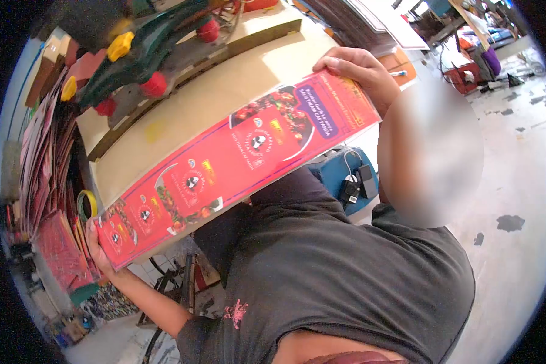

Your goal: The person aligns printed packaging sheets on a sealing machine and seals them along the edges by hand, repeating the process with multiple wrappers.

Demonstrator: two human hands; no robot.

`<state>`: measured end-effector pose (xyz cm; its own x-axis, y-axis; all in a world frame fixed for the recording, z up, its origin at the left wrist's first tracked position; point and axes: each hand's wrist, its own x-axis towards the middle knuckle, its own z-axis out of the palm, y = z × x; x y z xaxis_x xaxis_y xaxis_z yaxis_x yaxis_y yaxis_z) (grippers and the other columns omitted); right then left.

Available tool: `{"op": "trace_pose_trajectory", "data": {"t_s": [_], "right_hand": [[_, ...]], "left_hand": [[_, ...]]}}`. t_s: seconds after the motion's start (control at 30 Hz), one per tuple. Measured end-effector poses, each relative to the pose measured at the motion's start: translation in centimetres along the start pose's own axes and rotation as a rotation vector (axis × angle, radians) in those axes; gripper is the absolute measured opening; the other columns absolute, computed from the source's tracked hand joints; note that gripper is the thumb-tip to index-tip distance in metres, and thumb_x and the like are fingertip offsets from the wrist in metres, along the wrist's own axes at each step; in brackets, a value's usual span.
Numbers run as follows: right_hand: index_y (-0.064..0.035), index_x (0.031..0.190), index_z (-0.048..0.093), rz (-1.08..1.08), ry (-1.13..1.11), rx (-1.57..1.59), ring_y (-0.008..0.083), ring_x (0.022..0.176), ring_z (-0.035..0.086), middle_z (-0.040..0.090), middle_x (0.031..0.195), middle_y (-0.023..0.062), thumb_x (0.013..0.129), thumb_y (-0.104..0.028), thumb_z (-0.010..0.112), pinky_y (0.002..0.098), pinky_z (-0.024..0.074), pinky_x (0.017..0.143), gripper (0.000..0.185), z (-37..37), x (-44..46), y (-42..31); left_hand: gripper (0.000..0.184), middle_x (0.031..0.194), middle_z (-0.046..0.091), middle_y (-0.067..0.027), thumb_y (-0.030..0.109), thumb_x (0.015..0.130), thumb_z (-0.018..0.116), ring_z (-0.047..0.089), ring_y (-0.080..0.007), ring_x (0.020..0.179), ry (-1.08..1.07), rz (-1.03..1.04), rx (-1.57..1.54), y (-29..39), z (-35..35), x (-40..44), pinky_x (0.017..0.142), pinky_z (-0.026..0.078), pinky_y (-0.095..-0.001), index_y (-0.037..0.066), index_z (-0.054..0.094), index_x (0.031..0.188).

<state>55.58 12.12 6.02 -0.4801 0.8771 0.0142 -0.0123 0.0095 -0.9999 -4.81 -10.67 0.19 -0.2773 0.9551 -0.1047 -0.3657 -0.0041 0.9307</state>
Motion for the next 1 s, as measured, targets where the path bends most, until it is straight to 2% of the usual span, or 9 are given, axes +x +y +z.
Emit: {"op": "trace_pose_trajectory", "data": {"t_s": [0.07, 0.17, 0.33, 0.37, 0.47, 0.53, 0.57, 0.8, 1.0], "right_hand": [[0.0027, 0.106, 0.072, -0.023, -0.011, 0.015, 0.0098, 0.089, 0.068, 0.072, 0.097, 0.0055, 0.100, -0.029, 0.064, 0.0249, 0.0543, 0.082, 0.033, -0.3, 0.0, 0.2], [0.0031, 0.107, 0.071, 0.060, -0.048, 0.049, 0.0097, 0.091, 0.067, 0.072, 0.097, 0.0057, 0.101, -0.027, 0.063, 0.0259, 0.0540, 0.084, 0.032, -0.8, 0.1, 0.7], [0.0019, 0.112, 0.070, -0.091, 0.006, -0.109, 0.0103, 0.095, 0.067, 0.072, 0.098, 0.0049, 0.101, -0.031, 0.065, 0.0265, 0.0535, 0.087, 0.036, -0.5, 0.3, 0.3], [0.0009, 0.110, 0.071, -0.138, 0.082, -0.175, 0.0095, 0.092, 0.065, 0.071, 0.095, 0.0032, 0.101, -0.031, 0.064, 0.0260, 0.0530, 0.084, 0.034, -0.5, 0.6, 0.3], [-0.0016, 0.102, 0.070, -0.097, 0.182, -0.320, 0.0076, 0.085, 0.060, 0.066, 0.088, -0.0015, 0.101, -0.032, 0.064, 0.0244, 0.0489, 0.077, 0.031, -1.0, 0.9, 0.4], [-0.0038, 0.097, 0.069, -0.216, 0.210, -0.261, 0.0074, 0.082, 0.057, 0.064, 0.085, -0.0038, 0.101, -0.033, 0.065, 0.0241, 0.0461, 0.077, 0.029, -0.6, 1.4, 1.3], [-0.0044, 0.098, 0.068, -0.194, 0.230, -0.220, 0.0080, 0.086, 0.059, 0.065, 0.088, -0.0022, 0.102, -0.030, 0.064, 0.0245, 0.0454, 0.084, 0.026, -0.2, 1.5, 1.4], [-0.0037, 0.104, 0.064, -0.227, 0.267, 0.308, 0.0084, 0.092, 0.060, 0.067, 0.098, 0.0020, 0.104, -0.023, 0.060, 0.0266, 0.0455, 0.087, 0.019, 2.2, 2.5, 4.1], [-0.0009, 0.106, 0.066, -0.204, 0.332, 0.083, 0.0078, 0.094, 0.060, 0.069, 0.099, 0.0022, 0.103, -0.025, 0.061, 0.0248, 0.0458, 0.087, 0.025, 1.7, 2.1, 4.9]], "left_hand": [[0.023, 0.113, 0.065, -0.0083, 0.030, 0.104, 0.050, 0.065, -0.0250, 0.108, -0.057, -0.070, -0.024, 0.1, -0.1, 0.0, 0.098, 0.052, -0.0456, 0.010, 0.057, 0.110], [0.023, 0.111, 0.066, -0.0070, 0.031, 0.104, 0.051, 0.065, -0.0230, 0.107, 0.051, -0.064, 0.058, -0.2, -1.3, 0.4, 0.098, 0.052, -0.0429, 0.010, 0.059, 0.111], [0.023, 0.113, 0.065, -0.0051, 0.025, 0.102, 0.058, 0.064, -0.0193, 0.108, 0.148, 0.084, 0.382, 0.5, -2.0, 0.7, 0.098, 0.052, -0.0368, 0.007, 0.061, 0.116], [0.015, 0.104, 0.068, -0.0028, 0.018, 0.103, 0.060, 0.065, -0.0129, 0.096, 0.272, 0.137, 0.226, 0.6, 1.3, 0.3, 0.086, 0.053, -0.0308, 0.006, 0.064, 0.110], [0.015, 0.110, 0.070, -0.0049, 0.016, 0.103, 0.061, 0.066, -0.0140, 0.099, 0.328, 0.170, 0.118, 1.2, 2.0, 0.5, 0.087, 0.054, -0.0317, 0.007, 0.065, 0.114], [0.017, 0.112, 0.071, -0.0065, 0.016, 0.103, 0.061, 0.067, -0.0152, 0.101, 0.298, 0.211, 0.103, 1.0, 1.8, 0.7, 0.091, 0.054, -0.0334, 0.007, 0.065, 0.116], [0.016, 0.112, 0.070, -0.0068, 0.015, 0.103, 0.060, 0.066, -0.0155, 0.103, 0.276, 0.242, 0.055, 0.9, 2.1, 0.9, 0.093, 0.053, -0.0341, 0.007, 0.065, 0.116], [0.016, 0.113, 0.068, -0.0087, 0.015, 0.103, 0.057, 0.064, -0.0182, 0.108, 0.254, 0.408, -0.102, -1.8, 0.2, 2.4, 0.100, 0.049, -0.0365, 0.004, 0.063, 0.112], [0.015, 0.108, 0.069, -0.0066, 0.017, 0.103, 0.059, 0.063, -0.0157, 0.104, 0.390, 0.368, -0.013, -2.4, 1.3, 1.8, 0.097, 0.048, -0.0326, 0.003, 0.063, 0.109]]}}
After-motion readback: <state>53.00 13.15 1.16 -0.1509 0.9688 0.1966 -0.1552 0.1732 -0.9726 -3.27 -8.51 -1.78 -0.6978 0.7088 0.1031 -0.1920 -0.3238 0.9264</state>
